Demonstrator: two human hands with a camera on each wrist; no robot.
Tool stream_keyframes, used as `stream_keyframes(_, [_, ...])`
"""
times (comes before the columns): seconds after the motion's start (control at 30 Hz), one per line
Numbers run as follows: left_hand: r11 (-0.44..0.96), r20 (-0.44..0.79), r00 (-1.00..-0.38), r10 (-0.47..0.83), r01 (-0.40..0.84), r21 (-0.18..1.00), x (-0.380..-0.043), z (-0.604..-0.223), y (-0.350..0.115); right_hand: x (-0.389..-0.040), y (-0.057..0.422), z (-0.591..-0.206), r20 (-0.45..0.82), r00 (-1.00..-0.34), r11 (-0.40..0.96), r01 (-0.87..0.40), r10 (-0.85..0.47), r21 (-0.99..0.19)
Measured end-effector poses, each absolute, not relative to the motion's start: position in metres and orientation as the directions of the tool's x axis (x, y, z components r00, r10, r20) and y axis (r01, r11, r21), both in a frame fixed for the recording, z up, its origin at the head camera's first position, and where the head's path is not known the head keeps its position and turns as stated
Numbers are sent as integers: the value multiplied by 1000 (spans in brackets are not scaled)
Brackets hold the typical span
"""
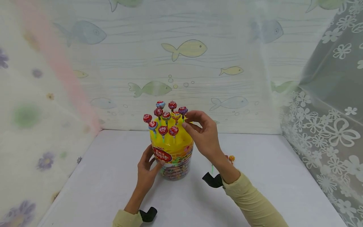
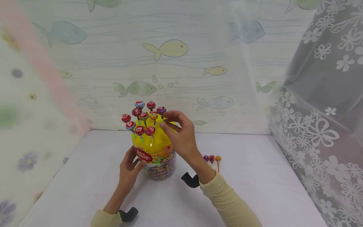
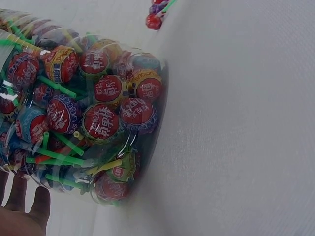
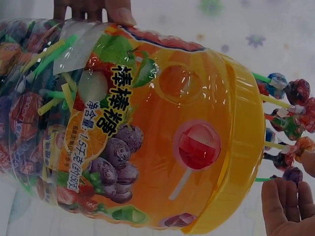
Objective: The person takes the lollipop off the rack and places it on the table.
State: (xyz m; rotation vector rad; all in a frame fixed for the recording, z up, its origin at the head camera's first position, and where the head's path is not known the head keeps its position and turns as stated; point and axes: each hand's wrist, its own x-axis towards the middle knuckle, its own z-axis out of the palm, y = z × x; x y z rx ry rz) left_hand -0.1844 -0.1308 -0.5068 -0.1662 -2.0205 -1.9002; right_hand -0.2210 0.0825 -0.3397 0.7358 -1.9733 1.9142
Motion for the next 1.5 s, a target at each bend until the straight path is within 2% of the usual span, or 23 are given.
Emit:
stream_keyframes(0.43, [105,316,-935,-161,302,948,-184,-506,-132,-220,77,-342,533,-824,-16,-540,-191,-842])
stream_keyframes(0.87, [96,321,-934,-159,309,946,-185,-506,-132,-229,75,-340,573,-816,-43,-572,-75,-819])
stream_keyframes(1.5, [100,323,-933,-158,311,945,-183,-505,-131,-241,73,-341,548,-833,-33,-547,-77,-836])
